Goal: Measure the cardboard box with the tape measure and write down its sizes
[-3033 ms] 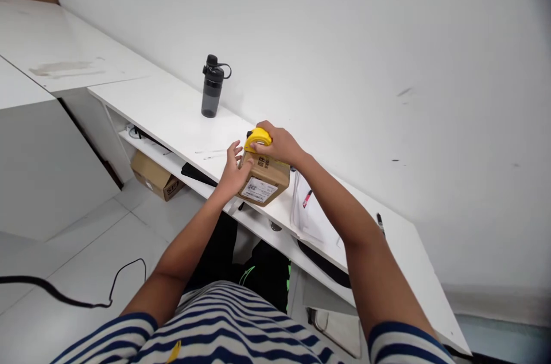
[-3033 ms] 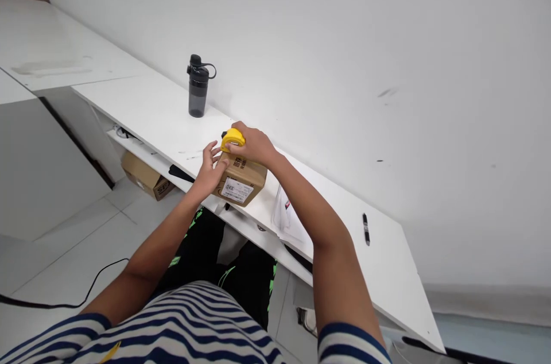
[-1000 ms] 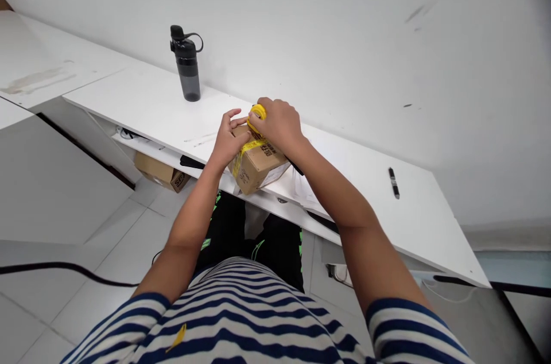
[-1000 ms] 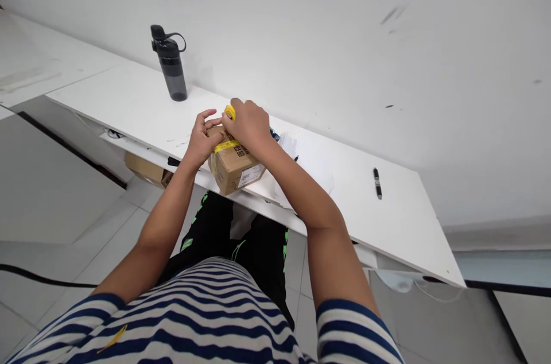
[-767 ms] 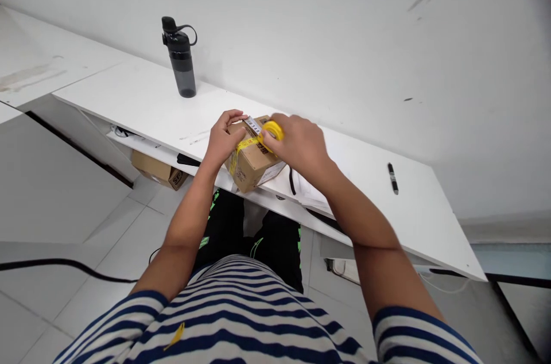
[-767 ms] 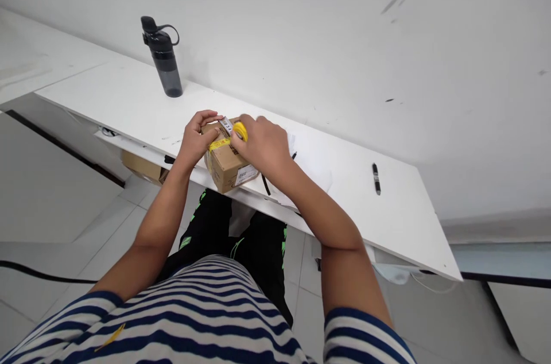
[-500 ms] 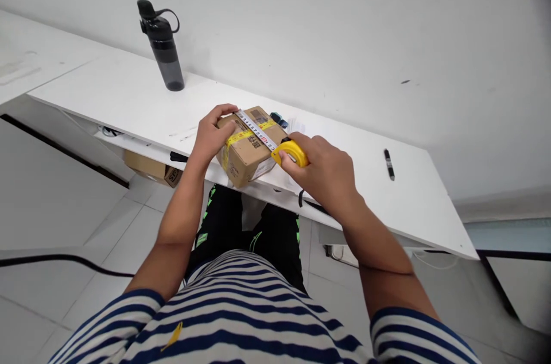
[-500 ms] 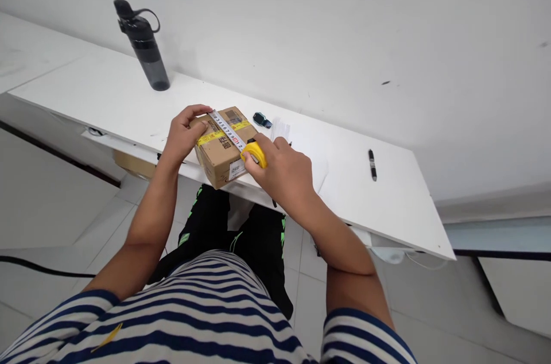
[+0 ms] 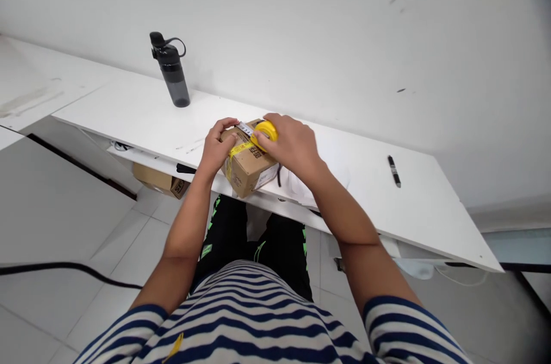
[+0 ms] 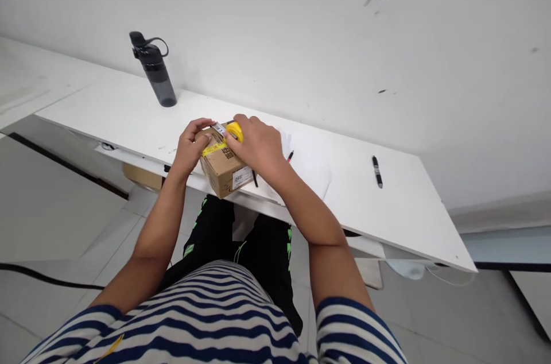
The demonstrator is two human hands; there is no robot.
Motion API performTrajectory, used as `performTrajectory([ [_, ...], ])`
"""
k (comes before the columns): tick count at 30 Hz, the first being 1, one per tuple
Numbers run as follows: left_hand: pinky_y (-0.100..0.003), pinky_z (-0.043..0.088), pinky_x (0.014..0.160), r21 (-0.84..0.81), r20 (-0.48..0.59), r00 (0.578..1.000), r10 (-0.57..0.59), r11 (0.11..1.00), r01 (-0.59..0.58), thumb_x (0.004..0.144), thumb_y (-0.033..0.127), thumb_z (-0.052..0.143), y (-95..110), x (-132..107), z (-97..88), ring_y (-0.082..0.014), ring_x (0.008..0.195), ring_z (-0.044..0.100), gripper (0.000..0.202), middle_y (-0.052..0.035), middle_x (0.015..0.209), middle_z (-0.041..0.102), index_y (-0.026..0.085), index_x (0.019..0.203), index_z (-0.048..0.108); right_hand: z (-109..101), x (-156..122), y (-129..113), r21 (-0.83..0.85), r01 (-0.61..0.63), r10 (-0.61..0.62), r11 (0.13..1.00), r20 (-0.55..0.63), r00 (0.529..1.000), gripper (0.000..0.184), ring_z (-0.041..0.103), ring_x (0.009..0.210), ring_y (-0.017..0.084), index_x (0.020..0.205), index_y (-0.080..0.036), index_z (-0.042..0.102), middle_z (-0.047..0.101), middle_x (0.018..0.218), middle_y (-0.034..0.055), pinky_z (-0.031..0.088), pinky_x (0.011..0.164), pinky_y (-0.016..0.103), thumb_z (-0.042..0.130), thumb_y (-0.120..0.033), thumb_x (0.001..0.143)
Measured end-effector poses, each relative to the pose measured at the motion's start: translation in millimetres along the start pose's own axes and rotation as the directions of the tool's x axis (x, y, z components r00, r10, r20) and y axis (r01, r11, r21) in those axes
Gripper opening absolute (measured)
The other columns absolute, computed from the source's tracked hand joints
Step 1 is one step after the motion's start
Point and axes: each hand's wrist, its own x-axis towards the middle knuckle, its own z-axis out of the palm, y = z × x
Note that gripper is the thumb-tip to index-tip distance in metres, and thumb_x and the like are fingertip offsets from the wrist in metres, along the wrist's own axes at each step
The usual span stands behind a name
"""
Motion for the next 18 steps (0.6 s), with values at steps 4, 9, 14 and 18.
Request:
performTrajectory([
  [4,-0.044,0.050,0.109,-0.095,-0.021,0.999,-0.042,0.995,0.040,0.077,0.026,0.064,-6,3,4.3,-0.0259,0.127,0.060,0.049,-0.0098,0.133,0.065,0.025,0.125,0.058,26,55,-13,-0.035,0.200,-0.198,0.979,0.054,0.979,0.049,0.065,0.092,0.030,0.129,-0.019,0.062,0.071,0.115,0.0154,0.044,0.072,0.035,0.047,-0.051,0.094],
  [9,-0.041,0.055,0.101,-0.205,-0.160,0.946,-0.281,0.947,0.247,0.072,0.036,0.073,-12,-2,-0.9,-0.0269,0.125,0.062,0.065,-0.0122,0.136,0.061,0.026,0.131,0.050,20,86,-2,0.034,0.261,-0.262,0.965,0.049,0.964,0.054,0.063,0.105,0.031,0.139,-0.020,0.053,0.068,0.125,0.0120,0.047,0.084,0.041,0.054,-0.047,0.091],
  [14,-0.034,0.058,0.080,-0.419,-0.301,0.896,-0.327,0.889,0.183,0.072,0.040,0.068,-22,-27,-16.6,-0.0201,0.087,0.069,0.031,-0.0033,0.092,0.068,0.020,0.095,0.061,3,56,37,0.386,0.114,-0.078,0.916,-0.107,0.991,0.068,0.064,0.087,0.023,0.145,-0.026,0.039,0.066,0.102,0.0053,0.051,0.079,0.040,0.053,-0.061,0.088],
  [18,-0.032,0.057,0.081,-0.508,-0.356,0.888,-0.291,0.858,0.077,0.079,0.047,0.061,-42,-33,-19.3,-0.0195,0.091,0.069,0.030,-0.0024,0.094,0.069,0.023,0.097,0.057,20,31,58,0.665,0.084,-0.094,0.742,-0.021,0.995,0.077,0.063,0.082,0.020,0.137,-0.026,0.044,0.062,0.094,0.0020,0.054,0.075,0.037,0.061,-0.072,0.078],
])
